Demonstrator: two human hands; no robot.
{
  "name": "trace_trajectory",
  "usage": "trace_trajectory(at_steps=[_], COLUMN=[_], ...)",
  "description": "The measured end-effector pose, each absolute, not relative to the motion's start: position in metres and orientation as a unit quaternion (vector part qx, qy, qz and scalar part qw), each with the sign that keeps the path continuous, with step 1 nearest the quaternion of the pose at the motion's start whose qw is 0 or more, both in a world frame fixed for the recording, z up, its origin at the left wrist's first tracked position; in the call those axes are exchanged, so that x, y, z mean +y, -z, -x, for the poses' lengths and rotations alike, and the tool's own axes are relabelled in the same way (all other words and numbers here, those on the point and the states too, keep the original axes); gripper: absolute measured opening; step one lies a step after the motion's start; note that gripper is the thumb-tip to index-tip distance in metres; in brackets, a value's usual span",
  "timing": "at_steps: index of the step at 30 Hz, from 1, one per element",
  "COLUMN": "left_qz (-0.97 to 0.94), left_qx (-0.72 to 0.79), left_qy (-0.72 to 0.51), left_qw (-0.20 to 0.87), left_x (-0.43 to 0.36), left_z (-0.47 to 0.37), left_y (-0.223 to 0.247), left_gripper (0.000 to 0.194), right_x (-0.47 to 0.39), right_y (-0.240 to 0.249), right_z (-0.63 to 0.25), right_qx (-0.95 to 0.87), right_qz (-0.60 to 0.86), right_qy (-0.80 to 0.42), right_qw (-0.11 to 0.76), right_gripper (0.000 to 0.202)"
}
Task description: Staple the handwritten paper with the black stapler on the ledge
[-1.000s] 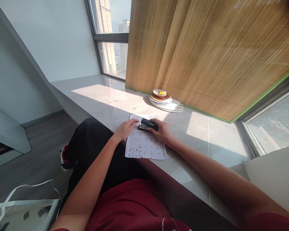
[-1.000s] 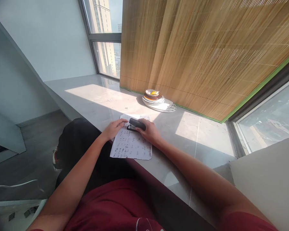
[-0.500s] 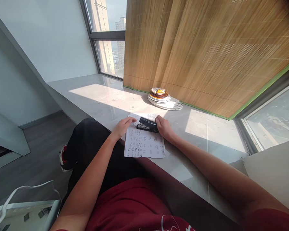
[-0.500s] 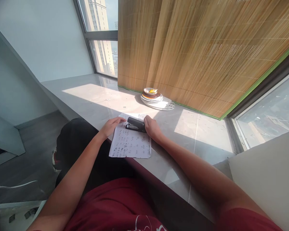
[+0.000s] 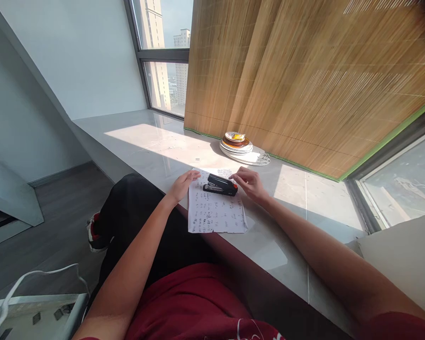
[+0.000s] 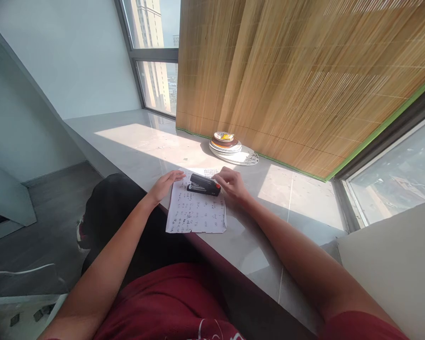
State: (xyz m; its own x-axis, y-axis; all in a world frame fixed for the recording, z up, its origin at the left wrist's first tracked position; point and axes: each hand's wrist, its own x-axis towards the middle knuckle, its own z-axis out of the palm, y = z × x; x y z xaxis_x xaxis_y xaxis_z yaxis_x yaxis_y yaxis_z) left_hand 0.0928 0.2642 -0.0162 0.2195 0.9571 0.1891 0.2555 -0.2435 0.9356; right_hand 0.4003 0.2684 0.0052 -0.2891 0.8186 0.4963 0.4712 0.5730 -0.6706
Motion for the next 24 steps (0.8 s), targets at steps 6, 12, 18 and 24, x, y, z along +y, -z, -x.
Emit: trace_trajectory(at_steps=[6,12,18,24], left_qz=[-0.664,-0.666,-0.666,-0.652], left_qx=[0.446,0.449,0.456,0.447], left_qy=[-0.433,-0.43,-0.423,-0.443], left_qw=[0.415,0.412,0.412,0.423], left_x=[0.265,0.264,0.262,0.264], left_z=[-0.093,-0.093,-0.093,-0.093], left_y=[0.018,0.016,0.013,0.015], left_gripper=[0.054,0.053,0.052,0.057], right_x=[0.265,0.265,0.27,0.273], right_y=[-0.005,0.003,0.006,0.011], right_z=[-0.412,-0.404,-0.402,-0.402], right_qx=[-0.775,-0.787,-0.765,-0.788], right_qz=[0.42,0.418,0.427,0.414], right_qy=[-0.171,-0.163,-0.17,-0.141], right_qw=[0.439,0.423,0.451,0.433], right_gripper=[0.053,0.05,0.044,0.048])
